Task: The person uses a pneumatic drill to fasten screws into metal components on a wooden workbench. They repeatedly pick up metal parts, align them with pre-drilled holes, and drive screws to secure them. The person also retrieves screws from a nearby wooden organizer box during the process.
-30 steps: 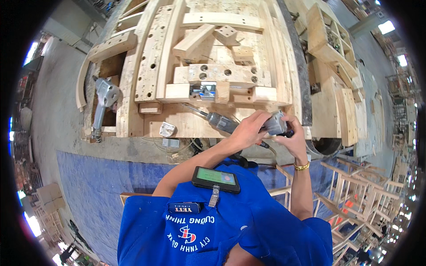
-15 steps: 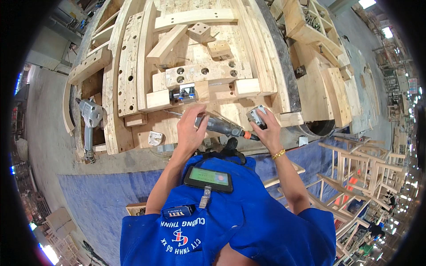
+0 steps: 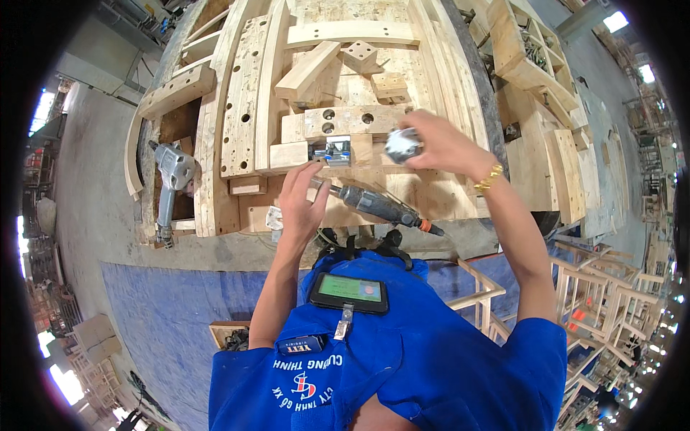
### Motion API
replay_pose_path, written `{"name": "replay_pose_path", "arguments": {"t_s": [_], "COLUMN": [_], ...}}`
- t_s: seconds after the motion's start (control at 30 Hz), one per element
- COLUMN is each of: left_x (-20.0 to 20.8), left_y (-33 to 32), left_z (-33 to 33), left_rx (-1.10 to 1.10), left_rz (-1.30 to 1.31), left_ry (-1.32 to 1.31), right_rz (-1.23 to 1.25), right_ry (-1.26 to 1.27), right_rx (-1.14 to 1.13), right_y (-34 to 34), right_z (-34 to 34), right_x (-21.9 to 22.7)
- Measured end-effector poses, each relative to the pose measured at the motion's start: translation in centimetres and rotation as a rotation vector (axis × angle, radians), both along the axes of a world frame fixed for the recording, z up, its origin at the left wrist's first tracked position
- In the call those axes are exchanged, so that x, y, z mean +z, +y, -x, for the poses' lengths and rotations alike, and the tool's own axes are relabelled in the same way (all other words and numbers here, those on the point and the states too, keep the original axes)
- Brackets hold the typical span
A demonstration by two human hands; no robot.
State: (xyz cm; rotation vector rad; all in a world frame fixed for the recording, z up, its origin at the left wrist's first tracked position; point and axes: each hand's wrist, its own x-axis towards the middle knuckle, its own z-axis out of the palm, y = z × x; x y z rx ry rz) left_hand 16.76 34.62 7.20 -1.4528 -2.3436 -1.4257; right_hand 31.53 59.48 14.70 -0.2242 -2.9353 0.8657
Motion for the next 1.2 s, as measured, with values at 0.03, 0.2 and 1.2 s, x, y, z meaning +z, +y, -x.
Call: {"name": "replay_pose_path", "arguments": {"t_s": [0.03, 0.2, 1.2], "left_x": [-0.1, -1.1, -3.3], "left_y": [0.5, 1.1, 6.3], "left_z": [0.1, 0.2, 3.6], "left_rx": [-0.008, -0.045, -0.038], "left_rz": [0.015, 0.114, 0.186], "left_ry": [0.031, 0.107, 0.421], "right_rz": [-0.084, -0.365, 0.522], "right_ry": [-0.039, -0.227, 0.285], "right_rx": [0.041, 0.063, -0.865], "right_y": [-0.9, -3.1, -7.0], "right_z": [1.3, 4.7, -0.5], "right_x": [-1.3, -2.3, -11.5]}}
